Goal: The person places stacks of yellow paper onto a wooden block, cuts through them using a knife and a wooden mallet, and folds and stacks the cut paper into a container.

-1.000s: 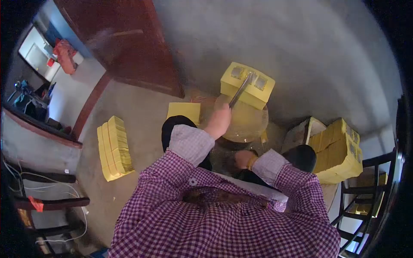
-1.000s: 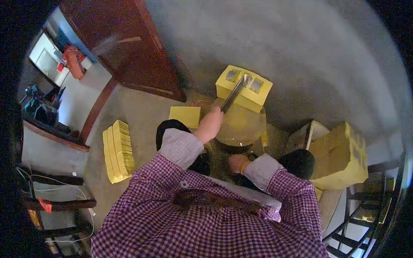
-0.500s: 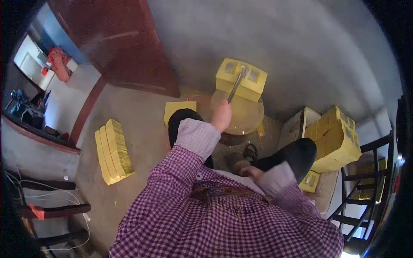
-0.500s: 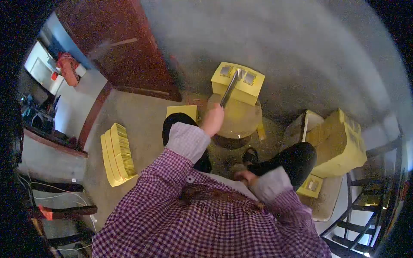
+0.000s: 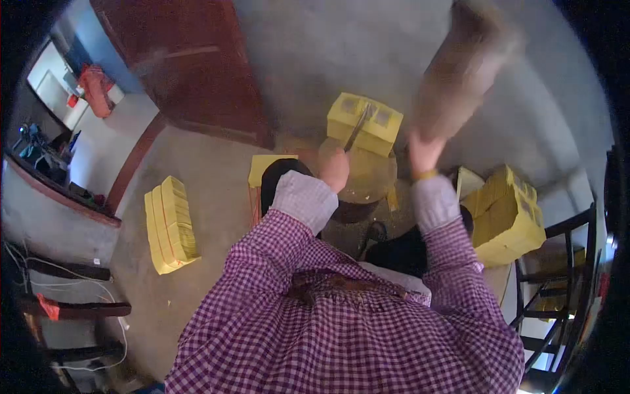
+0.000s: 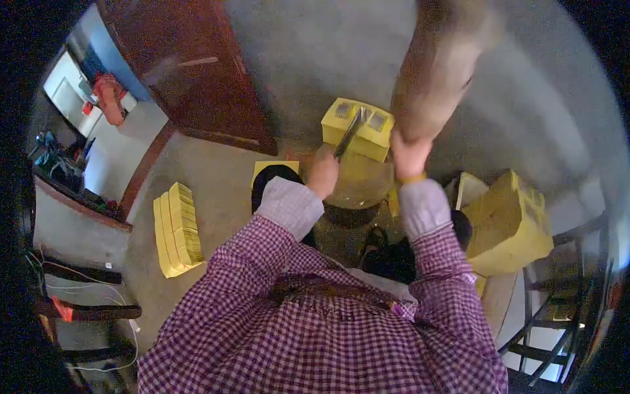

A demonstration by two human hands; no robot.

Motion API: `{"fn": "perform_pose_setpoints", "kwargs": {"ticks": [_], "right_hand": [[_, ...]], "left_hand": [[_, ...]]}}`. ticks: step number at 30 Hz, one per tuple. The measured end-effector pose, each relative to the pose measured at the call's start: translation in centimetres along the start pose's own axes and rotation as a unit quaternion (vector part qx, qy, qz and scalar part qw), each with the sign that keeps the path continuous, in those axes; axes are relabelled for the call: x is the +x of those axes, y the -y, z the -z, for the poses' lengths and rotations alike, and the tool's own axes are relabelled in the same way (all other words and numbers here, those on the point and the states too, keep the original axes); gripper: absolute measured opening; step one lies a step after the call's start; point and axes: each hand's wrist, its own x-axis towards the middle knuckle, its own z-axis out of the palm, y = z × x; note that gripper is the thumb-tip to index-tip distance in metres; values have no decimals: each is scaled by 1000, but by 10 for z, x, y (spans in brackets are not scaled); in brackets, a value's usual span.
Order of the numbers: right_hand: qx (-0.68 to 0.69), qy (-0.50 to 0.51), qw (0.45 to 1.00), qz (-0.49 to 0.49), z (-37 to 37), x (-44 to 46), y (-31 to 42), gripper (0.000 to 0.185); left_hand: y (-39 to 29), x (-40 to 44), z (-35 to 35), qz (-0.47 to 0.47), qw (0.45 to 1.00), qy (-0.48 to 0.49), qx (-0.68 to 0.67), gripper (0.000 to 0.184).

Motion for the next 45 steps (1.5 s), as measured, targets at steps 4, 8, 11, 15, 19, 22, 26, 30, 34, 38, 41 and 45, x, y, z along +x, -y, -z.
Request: {"fn": "perform_pose_setpoints", "kwargs": {"ticks": [4, 8, 11, 15, 19, 22, 26, 30, 34, 38, 41, 45], "right_hand": [[-245, 293, 895, -231, 46, -74, -61, 41], [-50, 259, 918, -296, 49, 15, -33, 30], [-10, 203, 965, -168, 62, 94, 48, 24], [142, -24, 988, -64, 33, 123, 109, 23], [-127, 121, 984, -31, 8, -36, -89, 33], [-204, 320, 914, -146, 65, -65, -71, 36], [-49, 285, 936, -200, 52, 65, 16, 29], [-11, 172, 965, -196, 32, 132, 105, 30], [-41, 37, 997, 46, -16, 14, -45, 39], [-237, 414, 854, -210, 40, -44, -74, 39], [-165, 340, 904, -200, 51, 35, -9, 27], [52, 208, 963, -161, 43, 111, 84, 27]], "left_hand": [[10, 0, -8, -10, 997, 49, -64, 26], [21, 16, -21, -31, 999, 32, 5, 26], [14, 20, -19, -14, 999, 23, -18, 26], [16, 14, -22, 30, 998, 63, -1, 28], [19, 15, -27, 28, 999, 26, -24, 32], [31, 24, -18, 10, 981, 152, -119, 35], [44, 38, -44, -10, 996, 84, -42, 37], [60, 41, -65, -24, 996, 86, 5, 38], [36, 23, -37, 18, 996, 65, -55, 35], [70, 13, -86, -103, 991, 53, 60, 33], [79, 36, -80, -180, 973, 23, 140, 32], [54, 38, -55, -155, 977, 98, 113, 26]]}}
